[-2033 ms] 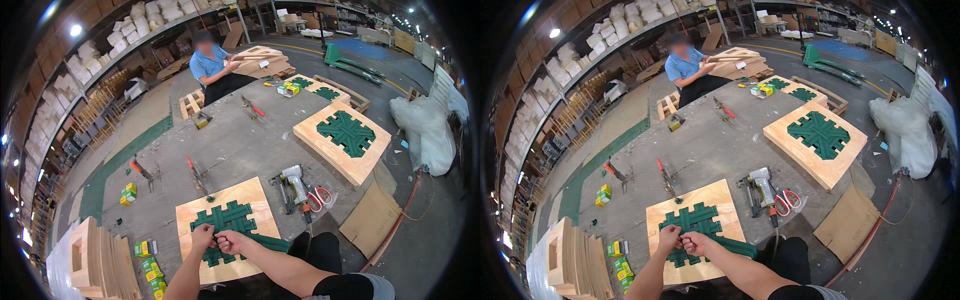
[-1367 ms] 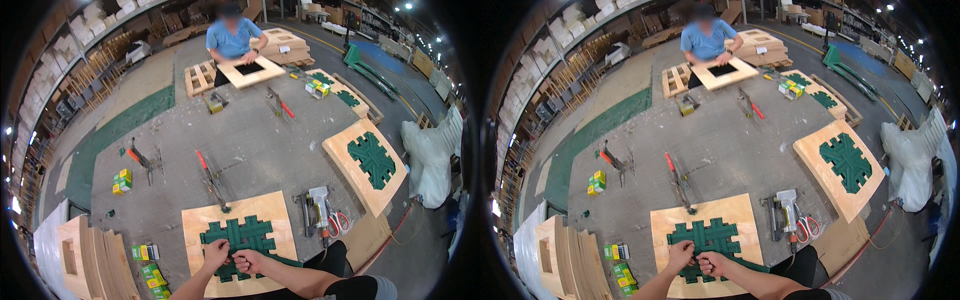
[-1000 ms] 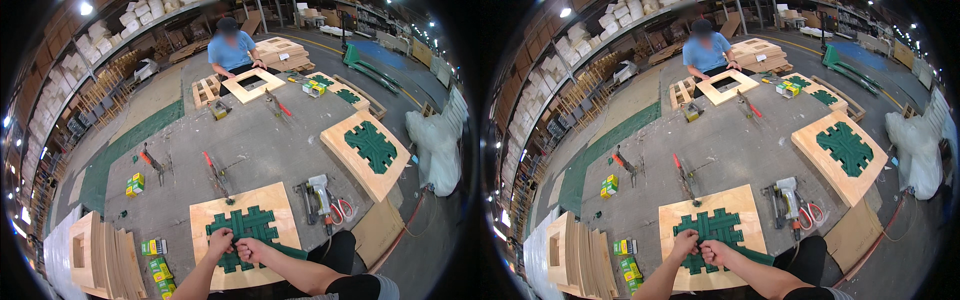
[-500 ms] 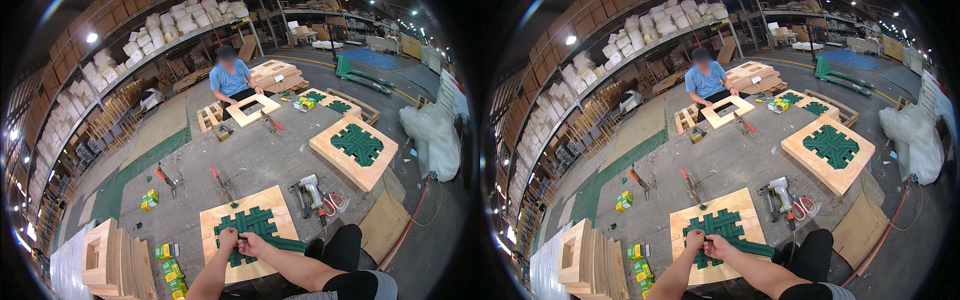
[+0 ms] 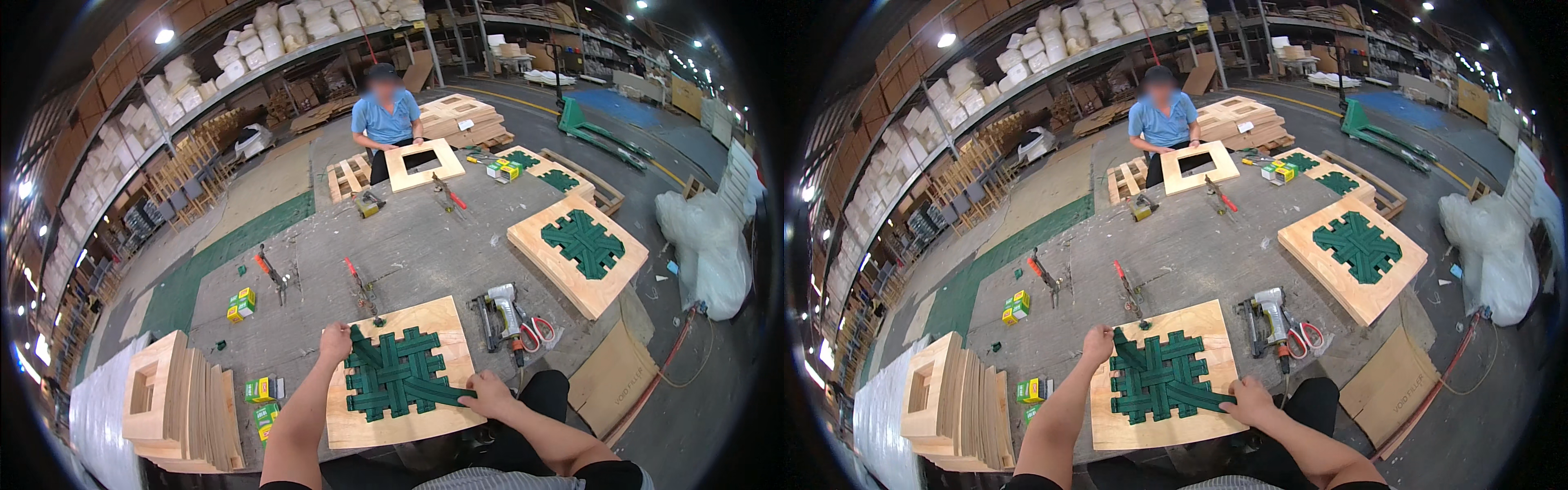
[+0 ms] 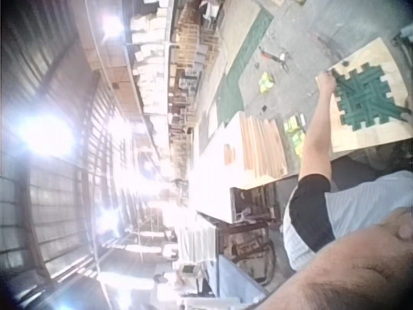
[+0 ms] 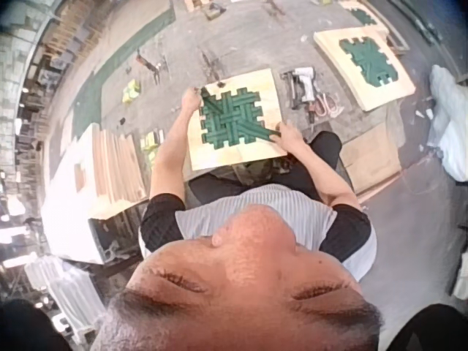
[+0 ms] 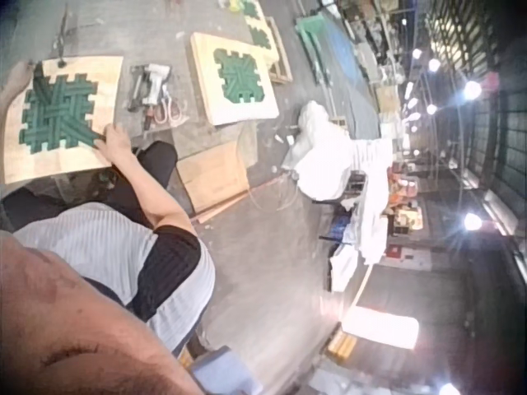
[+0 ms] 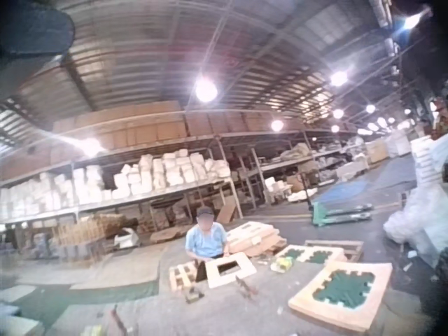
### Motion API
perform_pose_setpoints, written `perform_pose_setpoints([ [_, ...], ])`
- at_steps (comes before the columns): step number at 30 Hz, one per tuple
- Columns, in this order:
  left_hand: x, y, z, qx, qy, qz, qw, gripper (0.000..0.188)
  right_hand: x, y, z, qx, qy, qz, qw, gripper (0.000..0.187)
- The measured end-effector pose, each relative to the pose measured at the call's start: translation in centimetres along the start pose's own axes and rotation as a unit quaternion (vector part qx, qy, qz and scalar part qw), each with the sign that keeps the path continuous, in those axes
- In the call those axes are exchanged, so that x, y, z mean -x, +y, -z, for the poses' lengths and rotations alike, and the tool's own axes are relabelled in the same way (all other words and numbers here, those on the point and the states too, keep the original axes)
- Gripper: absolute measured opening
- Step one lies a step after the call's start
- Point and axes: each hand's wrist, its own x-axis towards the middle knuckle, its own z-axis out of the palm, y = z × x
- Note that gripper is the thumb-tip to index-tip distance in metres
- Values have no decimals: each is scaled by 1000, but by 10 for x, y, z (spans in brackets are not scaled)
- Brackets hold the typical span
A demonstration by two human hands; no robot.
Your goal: The person assembles a green woven pattern onto a square wooden board by hand, then uses a pneumatic nail gun to fasten the pattern in place. The person repeats this process across multiple boards, handling green woven strips and wooden boards.
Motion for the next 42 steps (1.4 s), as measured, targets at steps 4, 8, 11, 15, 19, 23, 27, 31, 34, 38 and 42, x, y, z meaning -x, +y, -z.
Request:
perform_pose_setpoints([
  [4,9,-1,-3,191,-66,38,979,30,4,-3,-6,-1,-5,24,1000,42],
  [8,36,8,-23,353,-161,60,920,54,11,3,2,12,-75,-18,997,42],
  [11,48,7,-30,286,-128,-5,950,60,15,3,6,34,-131,-11,991,45],
  [15,45,17,-40,125,-7,-63,990,44,21,6,0,70,-125,15,990,46],
  [19,30,10,-22,461,-2,168,871,19,29,8,2,-47,-248,53,966,46],
  [23,36,30,-33,445,-73,186,873,21,49,35,2,-71,-221,11,973,47],
  [27,40,15,-30,432,-35,182,883,22,42,21,2,-11,-180,-5,984,48],
  [31,34,-4,-18,460,3,181,870,22,41,15,6,-7,-195,-15,981,51],
  [34,27,3,-12,491,24,179,852,22,43,24,7,7,-158,-22,987,50],
  [38,49,-1,-25,491,-34,156,856,18,36,19,13,28,-161,-14,986,44],
  [42,81,14,-41,526,21,132,840,14,-1,2,22,-70,-28,19,997,39],
])
